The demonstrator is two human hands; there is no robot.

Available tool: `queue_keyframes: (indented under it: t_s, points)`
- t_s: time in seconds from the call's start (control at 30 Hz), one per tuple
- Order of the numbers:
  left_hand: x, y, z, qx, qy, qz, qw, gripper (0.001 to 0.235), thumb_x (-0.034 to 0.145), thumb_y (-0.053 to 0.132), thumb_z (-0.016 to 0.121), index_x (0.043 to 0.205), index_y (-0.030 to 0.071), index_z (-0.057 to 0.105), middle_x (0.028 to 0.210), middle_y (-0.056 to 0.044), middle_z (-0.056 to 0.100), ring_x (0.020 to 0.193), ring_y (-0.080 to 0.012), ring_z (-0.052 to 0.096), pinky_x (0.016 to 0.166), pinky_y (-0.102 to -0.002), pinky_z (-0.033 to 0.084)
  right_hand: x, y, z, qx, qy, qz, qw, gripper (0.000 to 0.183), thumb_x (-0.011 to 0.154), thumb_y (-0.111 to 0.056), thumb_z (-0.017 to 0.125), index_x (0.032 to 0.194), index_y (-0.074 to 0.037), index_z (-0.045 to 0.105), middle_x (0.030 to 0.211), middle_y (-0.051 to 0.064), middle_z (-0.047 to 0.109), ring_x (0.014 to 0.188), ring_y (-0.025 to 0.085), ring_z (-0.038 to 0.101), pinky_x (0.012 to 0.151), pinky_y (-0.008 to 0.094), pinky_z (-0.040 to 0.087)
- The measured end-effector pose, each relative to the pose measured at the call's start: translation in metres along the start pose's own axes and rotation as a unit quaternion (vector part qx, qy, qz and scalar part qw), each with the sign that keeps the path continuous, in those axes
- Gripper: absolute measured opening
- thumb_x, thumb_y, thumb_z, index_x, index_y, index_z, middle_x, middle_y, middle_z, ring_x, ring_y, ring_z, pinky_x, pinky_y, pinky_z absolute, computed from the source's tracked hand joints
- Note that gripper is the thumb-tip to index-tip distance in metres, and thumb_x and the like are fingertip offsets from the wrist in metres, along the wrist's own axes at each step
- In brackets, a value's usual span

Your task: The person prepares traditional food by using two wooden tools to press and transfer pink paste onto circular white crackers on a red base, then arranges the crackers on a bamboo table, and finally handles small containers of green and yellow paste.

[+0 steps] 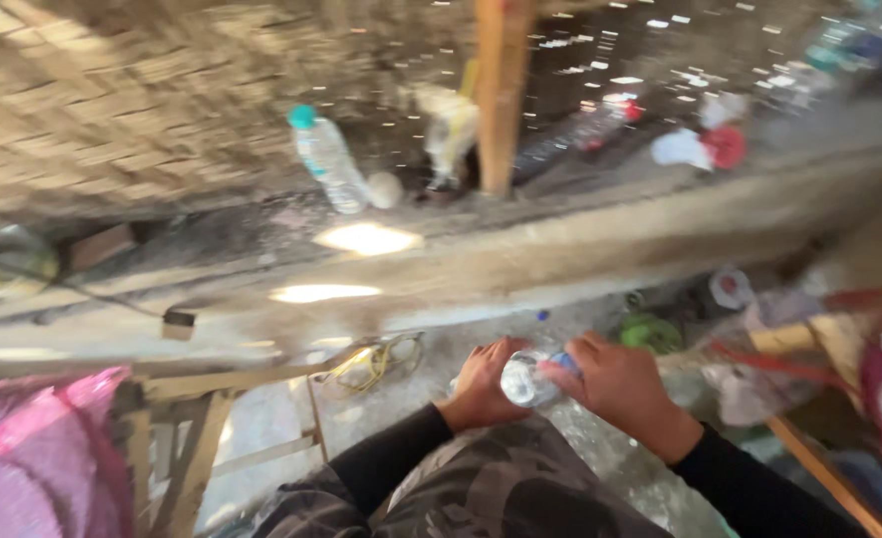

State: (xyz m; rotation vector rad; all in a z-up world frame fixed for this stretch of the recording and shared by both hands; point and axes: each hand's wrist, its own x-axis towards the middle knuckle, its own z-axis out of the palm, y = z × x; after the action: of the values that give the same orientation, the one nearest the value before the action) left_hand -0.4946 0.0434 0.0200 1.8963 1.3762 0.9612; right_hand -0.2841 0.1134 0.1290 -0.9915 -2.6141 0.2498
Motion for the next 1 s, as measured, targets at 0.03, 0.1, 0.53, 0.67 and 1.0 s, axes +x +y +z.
queue_keyframes:
  t_s: [0.03, 0.1, 0.53, 0.67, 1.0]
  points:
    - [-0.003, -0.009, -0.025, -0.015, -0.011, 0.010, 1.000, 0.089, 0.062, 0.033, 0.092, 0.138, 0.008, 0.052, 0.131, -0.017, 0.064, 0.122, -0.0372, 0.062, 0.103, -0.047, 0.046, 0.020, -0.008, 0.001, 0.037, 0.013, -0.090, 0.995, 0.042, 0.084, -0.048, 0.074, 0.077, -0.008, 0.065, 0.071, 0.009, 0.061, 0.058, 0.032, 0.062, 0.049, 0.044, 0.048]
    - [-0.009, -0.022, -0.068, -0.098, -0.098, 0.006, 0.990, 0.085, 0.066, 0.035, 0.091, 0.137, 0.009, 0.053, 0.128, -0.015, 0.068, 0.121, -0.0333, 0.066, 0.103, -0.044, 0.052, 0.058, -0.018, 0.001, 0.112, 0.042, -0.262, 0.958, 0.040, 0.083, -0.046, 0.074, 0.079, -0.008, 0.064, 0.071, 0.007, 0.058, 0.057, 0.029, 0.060, 0.049, 0.040, 0.047]
    - [-0.062, -0.065, -0.106, 0.053, 0.261, -0.133, 0.955, 0.085, 0.062, 0.029, 0.091, 0.137, 0.011, 0.054, 0.122, -0.016, 0.070, 0.111, -0.0393, 0.067, 0.096, -0.046, 0.052, 0.169, -0.086, 0.083, 0.188, 0.000, -0.185, 0.965, 0.040, 0.084, -0.044, 0.074, 0.089, -0.006, 0.064, 0.076, 0.010, 0.063, 0.062, 0.030, 0.063, 0.052, 0.042, 0.049]
    - [-0.067, -0.116, -0.152, -0.006, 0.415, -0.216, 0.884, 0.094, 0.061, 0.034, 0.095, 0.137, 0.007, 0.045, 0.125, -0.014, 0.062, 0.115, -0.0290, 0.063, 0.098, -0.045, 0.053, 0.211, -0.058, 0.084, 0.342, 0.034, -0.085, 0.935, 0.033, 0.111, -0.034, 0.048, 0.100, -0.006, 0.062, 0.090, 0.011, 0.061, 0.081, 0.030, 0.063, 0.072, 0.039, 0.051]
    - [0.005, -0.238, -0.304, 0.158, 0.621, -0.023, 0.768, 0.098, 0.076, 0.012, 0.097, 0.151, 0.003, 0.035, 0.141, -0.015, 0.042, 0.135, -0.0308, 0.046, 0.119, -0.047, 0.038, 0.312, 0.016, 0.092, 0.231, 0.040, 0.054, 0.971, 0.029, 0.109, -0.025, 0.057, 0.095, 0.000, 0.063, 0.073, 0.016, 0.066, 0.068, 0.030, 0.067, 0.065, 0.042, 0.050]
